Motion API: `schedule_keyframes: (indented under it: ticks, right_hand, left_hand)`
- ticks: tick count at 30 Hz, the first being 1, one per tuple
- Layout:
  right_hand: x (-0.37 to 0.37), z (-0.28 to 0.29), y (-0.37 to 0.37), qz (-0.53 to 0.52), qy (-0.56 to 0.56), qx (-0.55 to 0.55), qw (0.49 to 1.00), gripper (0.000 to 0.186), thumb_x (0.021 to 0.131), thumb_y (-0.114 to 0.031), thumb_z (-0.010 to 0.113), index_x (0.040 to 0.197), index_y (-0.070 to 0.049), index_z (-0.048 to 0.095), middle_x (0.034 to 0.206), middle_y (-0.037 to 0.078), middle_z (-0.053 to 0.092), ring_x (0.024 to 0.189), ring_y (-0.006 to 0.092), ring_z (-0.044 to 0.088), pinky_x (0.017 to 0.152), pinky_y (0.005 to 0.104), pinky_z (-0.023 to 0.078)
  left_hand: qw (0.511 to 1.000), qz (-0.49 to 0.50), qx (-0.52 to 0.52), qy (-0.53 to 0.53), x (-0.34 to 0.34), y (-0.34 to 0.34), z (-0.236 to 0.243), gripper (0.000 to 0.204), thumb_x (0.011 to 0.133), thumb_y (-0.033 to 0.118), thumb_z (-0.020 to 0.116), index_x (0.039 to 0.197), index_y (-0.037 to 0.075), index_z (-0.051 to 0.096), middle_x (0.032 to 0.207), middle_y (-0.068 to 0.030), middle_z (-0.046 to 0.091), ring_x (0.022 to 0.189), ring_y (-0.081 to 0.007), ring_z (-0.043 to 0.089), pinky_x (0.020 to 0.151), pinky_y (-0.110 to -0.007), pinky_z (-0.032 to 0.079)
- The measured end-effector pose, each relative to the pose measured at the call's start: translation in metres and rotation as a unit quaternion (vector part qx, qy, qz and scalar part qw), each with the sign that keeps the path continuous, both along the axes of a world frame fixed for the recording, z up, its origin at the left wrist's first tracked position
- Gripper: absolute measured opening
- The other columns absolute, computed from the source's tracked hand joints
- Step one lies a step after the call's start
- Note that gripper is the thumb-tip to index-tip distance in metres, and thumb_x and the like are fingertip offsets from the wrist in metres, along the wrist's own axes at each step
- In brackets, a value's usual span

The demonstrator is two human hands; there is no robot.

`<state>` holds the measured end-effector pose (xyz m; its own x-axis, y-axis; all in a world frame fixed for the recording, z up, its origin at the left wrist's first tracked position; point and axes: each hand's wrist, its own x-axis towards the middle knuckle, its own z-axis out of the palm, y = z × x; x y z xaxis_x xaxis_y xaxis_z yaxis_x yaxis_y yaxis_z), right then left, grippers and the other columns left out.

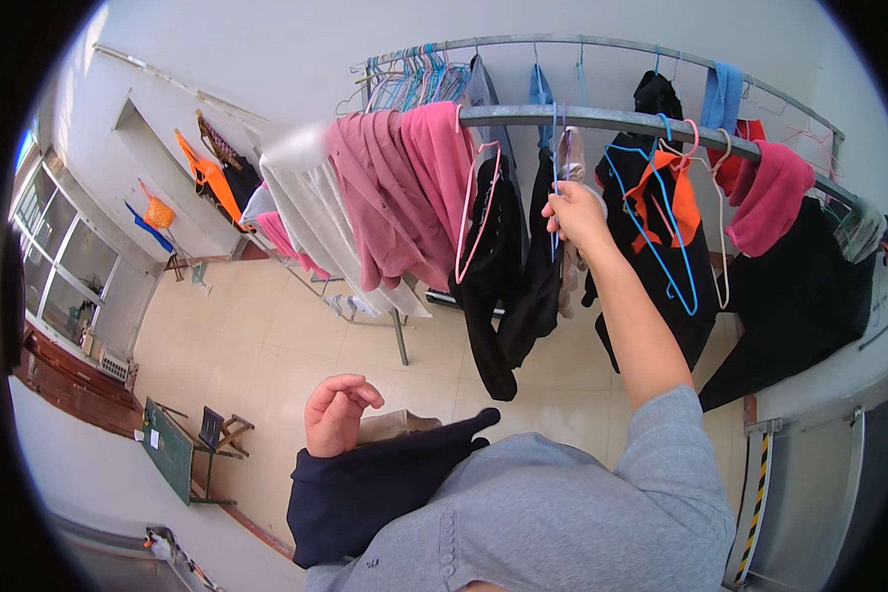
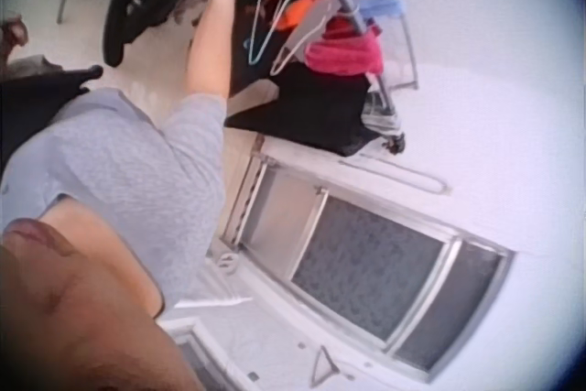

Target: The person removes several garments from hangers on a drying rack, including a pink towel, a beige bra, a black garment, a white bra, and an orange bra. They fold each item by hand and place them into a pile held in their left arm.

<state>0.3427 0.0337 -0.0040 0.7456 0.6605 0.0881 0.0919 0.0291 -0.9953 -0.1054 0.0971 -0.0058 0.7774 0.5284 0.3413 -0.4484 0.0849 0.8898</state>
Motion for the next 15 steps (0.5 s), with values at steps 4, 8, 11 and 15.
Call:
schedule_keyframes:
  ticks: [4,8,11,15]
  right_hand:
    - [-0.033,0.001,-0.004,-0.237,-0.561,-0.086,0.788,0.041,0.088,-0.011,0.061,0.126,0.004,0.055,0.101,0.016,0.065,0.086,0.0277,0.067,0.074,0.0348,0.054]
    - [-0.084,0.017,0.042,-0.014,-0.288,0.037,0.957,0.044,0.087,-0.016,0.065,0.126,0.004,0.055,0.106,0.016,0.066,0.091,0.0278,0.067,0.084,0.0370,0.052]
    - [-0.052,-0.032,0.106,0.008,-0.158,-0.059,0.986,0.033,0.090,-0.015,0.062,0.117,0.003,0.059,0.090,0.014,0.068,0.064,0.0207,0.061,0.055,0.0326,0.047]
    - [-0.056,-0.030,0.120,0.157,0.183,0.032,0.970,0.014,0.097,-0.015,0.054,0.092,-0.002,0.057,0.070,0.002,0.054,0.044,0.0058,0.035,0.037,0.0227,0.022]
  left_hand:
    - [1.000,-0.005,-0.022,-0.014,0.003,-0.002,-0.002,0.030,0.102,0.014,0.050,0.125,-0.006,0.056,0.106,-0.0166,0.067,0.100,-0.0247,0.064,0.092,-0.038,0.049]
    - [0.999,-0.008,-0.030,0.015,0.010,-0.009,-0.008,0.029,0.102,0.012,0.050,0.123,-0.006,0.057,0.106,-0.0163,0.066,0.100,-0.0232,0.064,0.092,-0.036,0.049]
    - [0.998,-0.037,-0.010,0.039,0.019,-0.015,-0.009,0.028,0.102,0.011,0.049,0.121,-0.006,0.058,0.106,-0.0159,0.066,0.100,-0.0221,0.064,0.093,-0.034,0.049]
    - [0.998,-0.040,0.018,0.040,0.011,-0.018,0.000,0.027,0.102,0.010,0.048,0.121,-0.005,0.058,0.106,-0.0151,0.066,0.101,-0.0221,0.063,0.093,-0.034,0.048]
